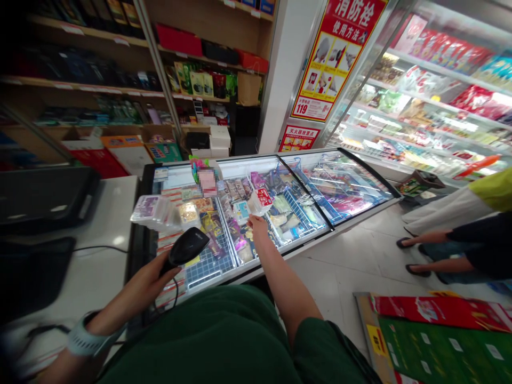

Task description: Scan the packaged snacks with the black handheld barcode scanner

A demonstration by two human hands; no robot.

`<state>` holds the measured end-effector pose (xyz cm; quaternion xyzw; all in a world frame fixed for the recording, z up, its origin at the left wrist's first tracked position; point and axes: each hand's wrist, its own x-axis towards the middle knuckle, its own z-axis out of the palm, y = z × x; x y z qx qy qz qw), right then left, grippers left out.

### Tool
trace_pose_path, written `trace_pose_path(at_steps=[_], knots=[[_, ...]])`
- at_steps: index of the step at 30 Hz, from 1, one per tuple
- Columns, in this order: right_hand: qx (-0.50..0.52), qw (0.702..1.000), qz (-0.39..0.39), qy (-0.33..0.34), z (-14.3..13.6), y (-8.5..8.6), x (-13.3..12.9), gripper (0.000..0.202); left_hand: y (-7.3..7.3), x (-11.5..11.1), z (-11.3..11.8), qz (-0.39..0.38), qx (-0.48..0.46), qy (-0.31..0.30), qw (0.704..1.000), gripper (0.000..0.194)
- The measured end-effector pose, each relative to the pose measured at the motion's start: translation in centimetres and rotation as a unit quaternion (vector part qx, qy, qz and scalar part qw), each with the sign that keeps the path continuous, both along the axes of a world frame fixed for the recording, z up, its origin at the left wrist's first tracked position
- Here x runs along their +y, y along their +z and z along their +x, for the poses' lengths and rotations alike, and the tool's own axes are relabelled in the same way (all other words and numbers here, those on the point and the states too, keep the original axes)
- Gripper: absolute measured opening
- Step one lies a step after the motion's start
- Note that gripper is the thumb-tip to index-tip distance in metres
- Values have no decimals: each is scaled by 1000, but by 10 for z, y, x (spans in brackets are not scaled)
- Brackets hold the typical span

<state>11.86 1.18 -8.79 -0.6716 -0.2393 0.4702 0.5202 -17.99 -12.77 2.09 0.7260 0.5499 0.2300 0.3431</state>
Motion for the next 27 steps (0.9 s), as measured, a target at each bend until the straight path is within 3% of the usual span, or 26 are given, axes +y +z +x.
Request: trace_pose_path(at_steps=[15,21,27], knots=[[-38,998,-53,-26,-3,-7,12,23,-12,-4,-13,-1,3,32,999,51],[-46,995,-82,-24,-4,-10,-7,26,-7,-7,-19,-29,2,55,998,53],[-40,991,-119,49,-31,-22,-34,23,-10,-11,-26,-35,-7,73,997,53]])
